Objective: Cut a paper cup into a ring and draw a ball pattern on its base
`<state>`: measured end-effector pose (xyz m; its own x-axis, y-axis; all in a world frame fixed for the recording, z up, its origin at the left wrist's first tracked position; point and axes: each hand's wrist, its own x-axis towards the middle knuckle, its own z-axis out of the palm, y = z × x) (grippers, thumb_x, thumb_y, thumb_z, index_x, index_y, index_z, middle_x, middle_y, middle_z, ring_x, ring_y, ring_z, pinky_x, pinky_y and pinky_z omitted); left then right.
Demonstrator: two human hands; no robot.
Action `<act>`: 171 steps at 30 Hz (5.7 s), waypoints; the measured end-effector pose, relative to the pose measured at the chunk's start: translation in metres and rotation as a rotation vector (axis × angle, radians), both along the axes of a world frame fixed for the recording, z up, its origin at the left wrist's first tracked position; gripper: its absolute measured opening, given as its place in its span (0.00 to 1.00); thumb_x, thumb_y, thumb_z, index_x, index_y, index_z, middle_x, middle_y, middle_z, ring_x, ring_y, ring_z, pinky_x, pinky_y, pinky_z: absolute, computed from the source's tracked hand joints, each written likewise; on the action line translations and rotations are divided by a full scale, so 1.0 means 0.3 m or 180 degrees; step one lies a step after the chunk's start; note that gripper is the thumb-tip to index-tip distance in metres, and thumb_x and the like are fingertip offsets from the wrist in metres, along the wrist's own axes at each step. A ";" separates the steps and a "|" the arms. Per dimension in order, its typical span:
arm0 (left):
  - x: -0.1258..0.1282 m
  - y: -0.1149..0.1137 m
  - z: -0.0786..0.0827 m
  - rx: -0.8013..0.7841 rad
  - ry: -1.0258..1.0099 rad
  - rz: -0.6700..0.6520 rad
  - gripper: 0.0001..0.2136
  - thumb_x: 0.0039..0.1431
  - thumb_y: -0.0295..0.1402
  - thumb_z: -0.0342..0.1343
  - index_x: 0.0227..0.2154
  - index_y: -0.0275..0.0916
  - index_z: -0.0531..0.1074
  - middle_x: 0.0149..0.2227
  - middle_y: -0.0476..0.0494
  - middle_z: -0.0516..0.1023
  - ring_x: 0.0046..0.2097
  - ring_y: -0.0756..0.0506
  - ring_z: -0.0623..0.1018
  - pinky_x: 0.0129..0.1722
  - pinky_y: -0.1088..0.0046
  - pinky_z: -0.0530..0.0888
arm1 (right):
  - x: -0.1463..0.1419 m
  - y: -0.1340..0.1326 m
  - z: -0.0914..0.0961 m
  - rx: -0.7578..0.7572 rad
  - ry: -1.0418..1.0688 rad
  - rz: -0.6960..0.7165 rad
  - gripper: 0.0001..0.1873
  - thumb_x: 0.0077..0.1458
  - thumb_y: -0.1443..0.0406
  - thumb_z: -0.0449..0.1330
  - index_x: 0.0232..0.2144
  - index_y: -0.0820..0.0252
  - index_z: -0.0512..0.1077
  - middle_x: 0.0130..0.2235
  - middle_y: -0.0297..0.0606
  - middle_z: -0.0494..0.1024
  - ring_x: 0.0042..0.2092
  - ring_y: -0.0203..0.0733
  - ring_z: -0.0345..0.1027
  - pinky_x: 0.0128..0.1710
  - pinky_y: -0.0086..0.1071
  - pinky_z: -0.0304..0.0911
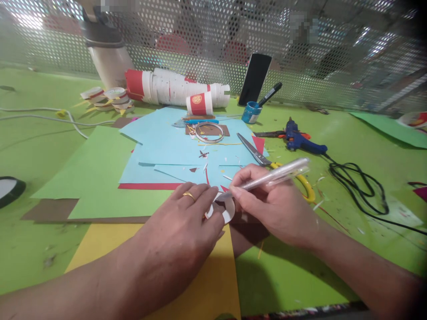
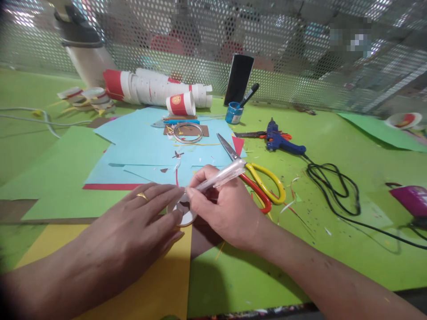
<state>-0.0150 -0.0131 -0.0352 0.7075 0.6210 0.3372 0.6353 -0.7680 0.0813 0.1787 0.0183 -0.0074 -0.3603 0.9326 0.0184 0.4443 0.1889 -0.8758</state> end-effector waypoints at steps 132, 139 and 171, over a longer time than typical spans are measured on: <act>0.002 -0.008 0.004 0.0026 0.0214 0.0074 0.15 0.56 0.23 0.53 0.47 0.34 0.71 0.50 0.33 0.73 0.51 0.34 0.72 0.47 0.52 0.72 | 0.014 -0.007 -0.011 -0.0046 0.0150 -0.0172 0.04 0.57 0.67 0.57 0.29 0.57 0.67 0.24 0.27 0.69 0.23 0.30 0.64 0.24 0.26 0.62; 0.001 -0.006 0.005 0.0082 0.0201 0.0038 0.14 0.58 0.24 0.53 0.47 0.34 0.71 0.50 0.32 0.73 0.51 0.33 0.72 0.46 0.52 0.72 | 0.021 -0.011 -0.007 -0.0037 0.0045 -0.0227 0.04 0.58 0.65 0.58 0.30 0.57 0.67 0.24 0.28 0.71 0.24 0.32 0.65 0.25 0.28 0.63; 0.005 -0.009 0.018 0.0187 0.0136 0.0055 0.06 0.62 0.26 0.50 0.34 0.33 0.72 0.45 0.30 0.76 0.47 0.33 0.75 0.42 0.51 0.75 | 0.035 -0.019 0.001 0.0049 -0.0037 -0.0252 0.06 0.57 0.65 0.57 0.28 0.56 0.66 0.22 0.29 0.71 0.22 0.32 0.65 0.22 0.27 0.63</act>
